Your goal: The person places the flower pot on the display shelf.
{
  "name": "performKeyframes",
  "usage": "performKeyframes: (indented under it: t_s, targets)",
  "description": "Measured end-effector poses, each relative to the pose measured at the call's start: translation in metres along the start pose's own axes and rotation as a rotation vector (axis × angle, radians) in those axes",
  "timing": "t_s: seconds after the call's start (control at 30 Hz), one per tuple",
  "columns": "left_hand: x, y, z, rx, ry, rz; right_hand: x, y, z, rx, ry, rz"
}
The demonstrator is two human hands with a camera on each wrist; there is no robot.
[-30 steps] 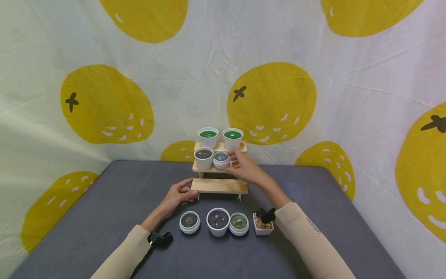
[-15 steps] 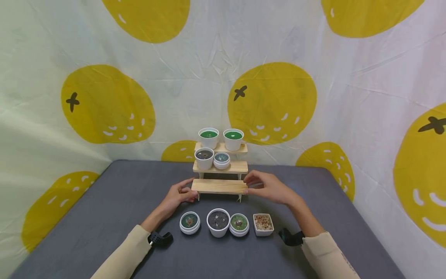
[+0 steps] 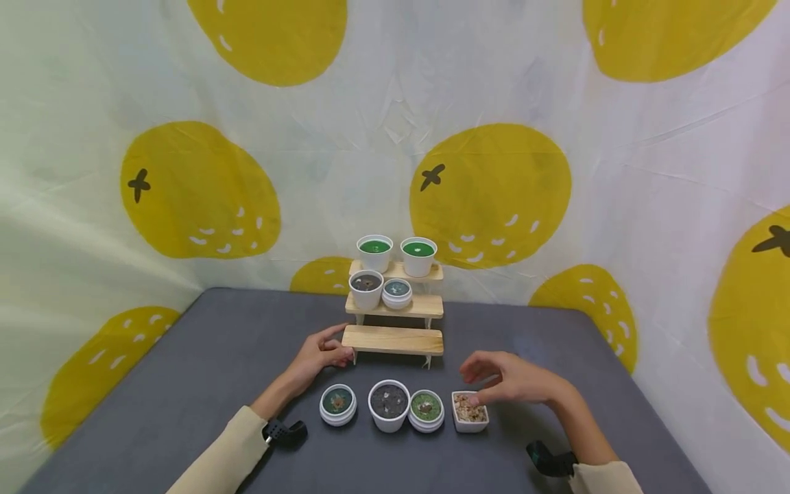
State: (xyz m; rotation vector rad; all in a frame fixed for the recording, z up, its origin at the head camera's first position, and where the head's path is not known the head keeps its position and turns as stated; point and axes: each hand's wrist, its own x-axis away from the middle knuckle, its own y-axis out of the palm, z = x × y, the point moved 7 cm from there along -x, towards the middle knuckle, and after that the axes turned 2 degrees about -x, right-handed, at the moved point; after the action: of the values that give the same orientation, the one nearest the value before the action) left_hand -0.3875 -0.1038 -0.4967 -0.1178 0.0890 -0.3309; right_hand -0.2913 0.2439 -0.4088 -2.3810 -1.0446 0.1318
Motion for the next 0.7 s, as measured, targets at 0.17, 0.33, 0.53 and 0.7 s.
performKeyframes:
  t_s: [0.17,0.33,0.53,0.7]
  targets:
    - [0.000,-0.001,-0.003,0.004,0.001,-0.002,0.005,0.005,0.012,-0.065,0.049,-0.092]
    - [-0.001,-0.002,-0.001,-0.012,-0.012,-0.001,0.005,0.011,0.018,-0.103,0.032,-0.164]
    - [-0.002,0.000,0.001,-0.014,-0.012,-0.006,0.005,0.016,0.026,-0.154,0.038,-0.233]
    - [0.001,-0.001,0.002,-0.017,-0.013,0.003,0.001,0.017,0.031,-0.133,0.045,-0.234]
